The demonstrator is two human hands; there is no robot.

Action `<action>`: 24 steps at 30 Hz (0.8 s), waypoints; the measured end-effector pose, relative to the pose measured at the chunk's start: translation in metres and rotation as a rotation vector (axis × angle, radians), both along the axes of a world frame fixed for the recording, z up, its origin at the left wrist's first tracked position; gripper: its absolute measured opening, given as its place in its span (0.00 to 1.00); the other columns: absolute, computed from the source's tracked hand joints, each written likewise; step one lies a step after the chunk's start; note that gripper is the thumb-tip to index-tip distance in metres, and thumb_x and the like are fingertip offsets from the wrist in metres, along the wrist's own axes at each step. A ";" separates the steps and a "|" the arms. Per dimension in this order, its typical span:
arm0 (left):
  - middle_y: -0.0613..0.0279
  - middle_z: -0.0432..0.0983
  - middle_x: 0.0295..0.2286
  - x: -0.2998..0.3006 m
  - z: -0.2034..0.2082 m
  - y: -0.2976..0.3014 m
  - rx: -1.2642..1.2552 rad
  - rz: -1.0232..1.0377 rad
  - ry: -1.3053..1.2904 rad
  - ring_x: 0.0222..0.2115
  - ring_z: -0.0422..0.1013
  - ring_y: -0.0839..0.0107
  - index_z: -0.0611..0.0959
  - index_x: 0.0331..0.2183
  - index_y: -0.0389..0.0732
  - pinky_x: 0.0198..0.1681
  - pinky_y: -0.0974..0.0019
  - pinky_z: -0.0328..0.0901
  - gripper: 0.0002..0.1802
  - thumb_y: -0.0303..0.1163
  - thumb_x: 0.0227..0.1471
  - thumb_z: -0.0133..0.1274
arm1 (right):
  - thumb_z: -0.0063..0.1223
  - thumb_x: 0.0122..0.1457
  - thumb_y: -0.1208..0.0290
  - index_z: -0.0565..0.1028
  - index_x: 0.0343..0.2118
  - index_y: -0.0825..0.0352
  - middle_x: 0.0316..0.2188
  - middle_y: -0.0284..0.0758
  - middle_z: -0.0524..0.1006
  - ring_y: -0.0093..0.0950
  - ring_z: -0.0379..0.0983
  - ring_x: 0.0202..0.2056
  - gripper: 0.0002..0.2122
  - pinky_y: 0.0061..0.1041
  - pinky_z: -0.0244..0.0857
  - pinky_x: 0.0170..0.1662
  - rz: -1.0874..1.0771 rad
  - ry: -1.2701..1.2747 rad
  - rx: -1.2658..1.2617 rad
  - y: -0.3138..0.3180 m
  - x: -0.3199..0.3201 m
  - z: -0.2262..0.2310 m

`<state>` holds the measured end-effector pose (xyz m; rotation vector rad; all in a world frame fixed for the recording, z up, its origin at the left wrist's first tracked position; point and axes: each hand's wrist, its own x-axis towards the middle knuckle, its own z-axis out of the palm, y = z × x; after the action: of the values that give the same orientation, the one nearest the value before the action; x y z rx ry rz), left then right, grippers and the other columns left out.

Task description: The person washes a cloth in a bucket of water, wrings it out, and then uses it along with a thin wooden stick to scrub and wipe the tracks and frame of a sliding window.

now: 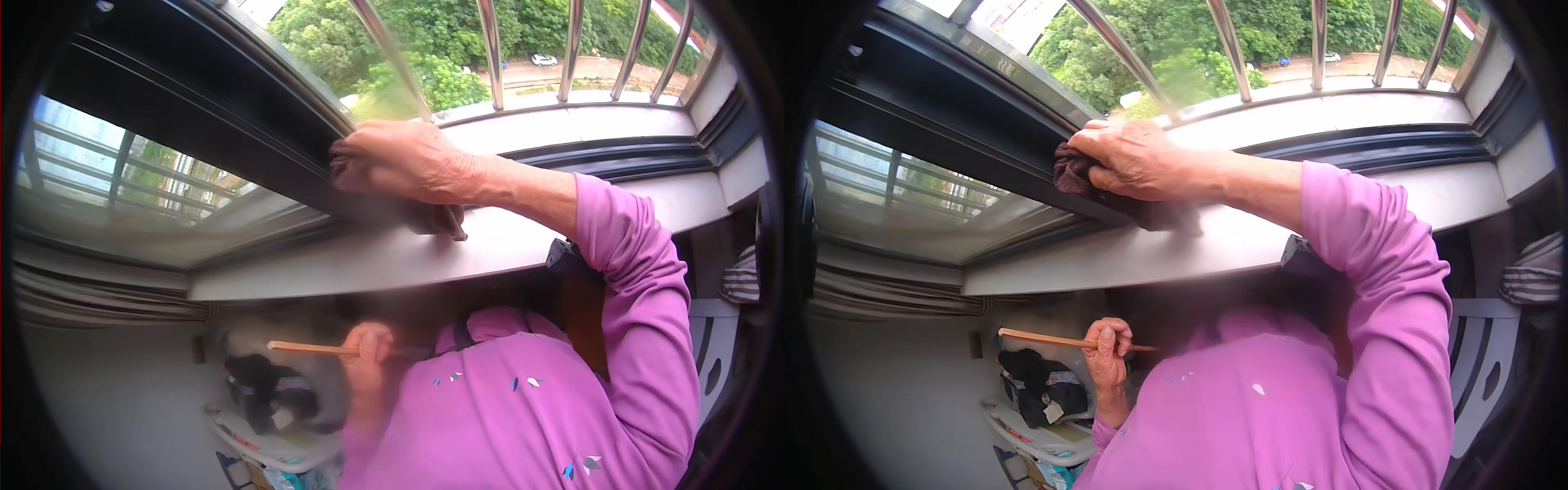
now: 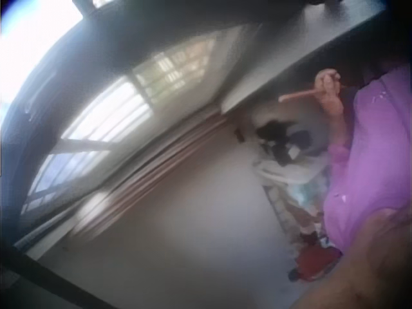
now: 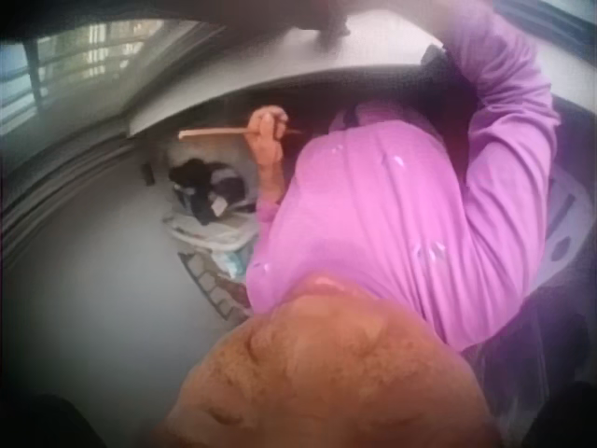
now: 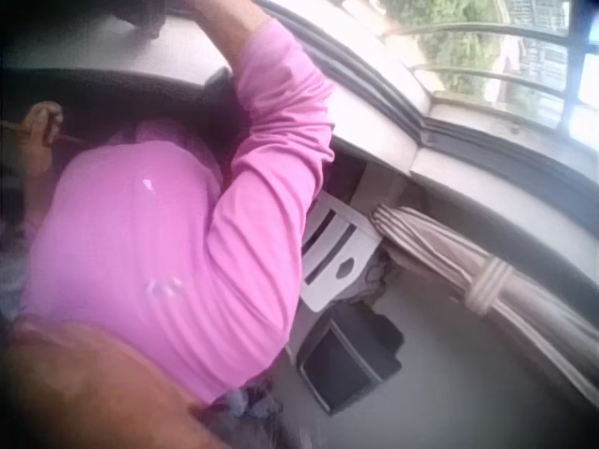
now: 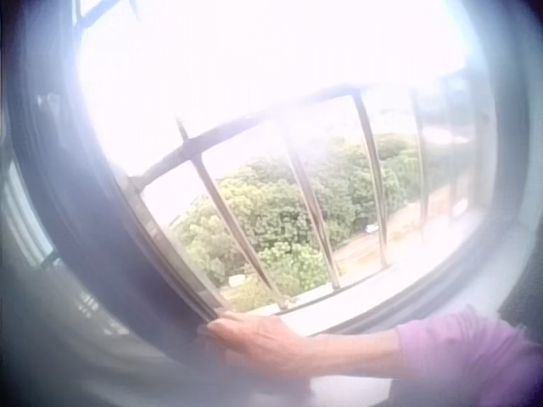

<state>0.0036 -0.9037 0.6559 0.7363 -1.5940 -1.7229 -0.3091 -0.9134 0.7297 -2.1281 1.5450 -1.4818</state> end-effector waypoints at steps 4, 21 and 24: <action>0.57 0.71 0.25 -0.004 -0.008 -0.005 0.006 -0.107 0.002 0.16 0.56 0.82 0.75 0.29 0.34 0.19 0.80 0.51 0.10 0.31 0.57 0.46 | 0.46 0.53 0.69 0.74 0.35 0.65 0.31 0.41 0.74 0.38 0.73 0.36 0.09 0.37 0.66 0.35 -0.087 0.300 0.422 0.012 0.011 -0.032; 0.57 0.71 0.25 0.003 -0.014 -0.028 -0.035 -0.214 0.048 0.16 0.56 0.82 0.77 0.29 0.35 0.18 0.80 0.50 0.10 0.31 0.57 0.46 | 0.43 0.49 0.64 0.77 0.32 0.68 0.40 0.43 0.73 0.37 0.69 0.41 0.15 0.35 0.63 0.45 -0.183 0.481 0.472 0.044 -0.020 -0.048; 0.57 0.71 0.25 0.013 -0.016 -0.033 -0.100 -0.210 -0.016 0.16 0.56 0.82 0.77 0.29 0.35 0.18 0.80 0.50 0.10 0.31 0.57 0.46 | 0.43 0.49 0.63 0.77 0.29 0.69 0.36 0.44 0.73 0.40 0.70 0.38 0.15 0.36 0.65 0.43 -0.248 0.427 0.687 0.054 -0.034 -0.042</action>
<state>0.0162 -0.9366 0.6397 0.5519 -1.8082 -1.7710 -0.3427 -0.8590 0.6873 -1.9251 2.1167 -0.4018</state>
